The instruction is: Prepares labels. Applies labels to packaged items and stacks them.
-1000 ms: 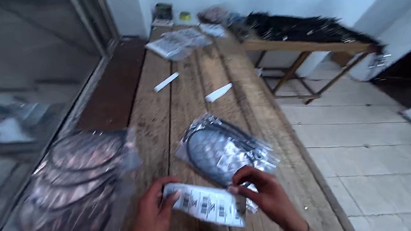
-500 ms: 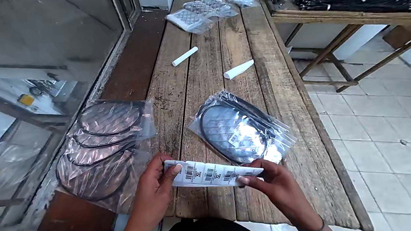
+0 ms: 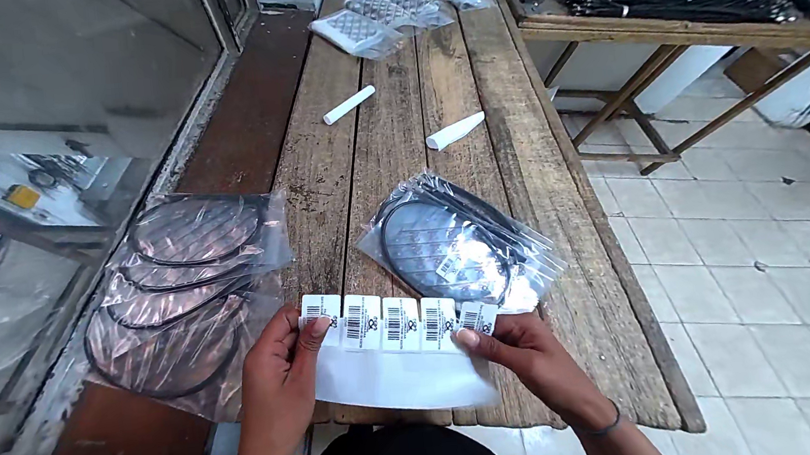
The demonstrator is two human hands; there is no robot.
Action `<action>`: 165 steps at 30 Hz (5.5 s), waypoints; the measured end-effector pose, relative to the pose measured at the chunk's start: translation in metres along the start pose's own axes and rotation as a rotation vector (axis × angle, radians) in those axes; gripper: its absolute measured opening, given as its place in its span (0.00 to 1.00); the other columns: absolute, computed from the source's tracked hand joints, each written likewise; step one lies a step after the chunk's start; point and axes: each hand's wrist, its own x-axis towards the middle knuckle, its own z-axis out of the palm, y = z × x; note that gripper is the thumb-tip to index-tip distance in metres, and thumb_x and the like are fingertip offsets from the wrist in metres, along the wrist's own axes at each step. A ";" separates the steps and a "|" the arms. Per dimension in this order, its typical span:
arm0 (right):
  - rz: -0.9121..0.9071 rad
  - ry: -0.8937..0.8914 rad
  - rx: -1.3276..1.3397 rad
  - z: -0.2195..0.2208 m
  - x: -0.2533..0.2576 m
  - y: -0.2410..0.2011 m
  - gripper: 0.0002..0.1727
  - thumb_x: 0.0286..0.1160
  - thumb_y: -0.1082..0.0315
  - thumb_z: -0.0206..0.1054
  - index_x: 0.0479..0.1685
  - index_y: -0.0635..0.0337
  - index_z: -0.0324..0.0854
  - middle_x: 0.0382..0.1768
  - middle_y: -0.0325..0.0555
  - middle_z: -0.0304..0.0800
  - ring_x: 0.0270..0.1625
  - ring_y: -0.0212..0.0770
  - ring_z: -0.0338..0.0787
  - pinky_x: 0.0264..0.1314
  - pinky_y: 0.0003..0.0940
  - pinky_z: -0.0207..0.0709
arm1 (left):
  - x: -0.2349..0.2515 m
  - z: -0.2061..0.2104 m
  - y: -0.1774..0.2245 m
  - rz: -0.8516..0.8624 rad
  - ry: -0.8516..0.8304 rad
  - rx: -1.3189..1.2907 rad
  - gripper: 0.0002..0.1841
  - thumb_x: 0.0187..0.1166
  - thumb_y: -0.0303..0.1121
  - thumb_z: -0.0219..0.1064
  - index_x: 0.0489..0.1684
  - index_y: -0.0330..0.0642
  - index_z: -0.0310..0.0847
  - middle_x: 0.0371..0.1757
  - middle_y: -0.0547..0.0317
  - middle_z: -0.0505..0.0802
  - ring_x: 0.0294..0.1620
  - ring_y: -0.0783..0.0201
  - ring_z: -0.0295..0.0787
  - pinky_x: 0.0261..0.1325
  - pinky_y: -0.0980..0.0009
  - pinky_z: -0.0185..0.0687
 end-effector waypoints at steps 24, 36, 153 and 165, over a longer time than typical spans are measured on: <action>-0.332 -0.721 -0.662 0.127 -0.018 -0.079 0.33 0.76 0.31 0.60 0.44 0.57 0.82 0.21 0.42 0.84 0.26 0.45 0.87 0.50 0.60 0.74 | 0.004 -0.024 -0.078 -0.620 -0.387 0.013 0.18 0.89 0.43 0.62 0.44 0.34 0.84 0.30 0.56 0.90 0.31 0.68 0.87 0.41 0.66 0.86; -0.517 -0.236 -0.688 0.050 0.062 -0.028 0.17 0.78 0.48 0.68 0.48 0.50 0.92 0.45 0.34 0.94 0.49 0.33 0.91 0.56 0.45 0.82 | -0.005 -0.025 -0.031 0.264 -0.241 0.060 0.09 0.82 0.39 0.69 0.40 0.42 0.85 0.30 0.72 0.90 0.31 0.85 0.85 0.37 0.86 0.83; -0.448 -0.177 -1.130 0.099 0.066 0.149 0.31 0.89 0.43 0.50 0.83 0.47 0.75 0.86 0.37 0.72 0.89 0.38 0.67 0.92 0.63 0.48 | 0.016 0.000 -0.175 0.292 -0.491 0.964 0.45 0.78 0.77 0.41 0.94 0.63 0.58 0.97 0.65 0.55 0.97 0.54 0.41 0.92 0.33 0.33; -0.143 0.554 -0.439 0.008 -0.042 0.070 0.30 0.97 0.52 0.41 0.67 0.70 0.79 0.56 0.49 0.95 0.60 0.39 0.94 0.69 0.39 0.87 | 0.124 0.061 -0.115 0.208 -0.433 0.833 0.41 0.81 0.63 0.62 0.88 0.44 0.66 0.91 0.43 0.65 0.90 0.38 0.59 0.87 0.34 0.53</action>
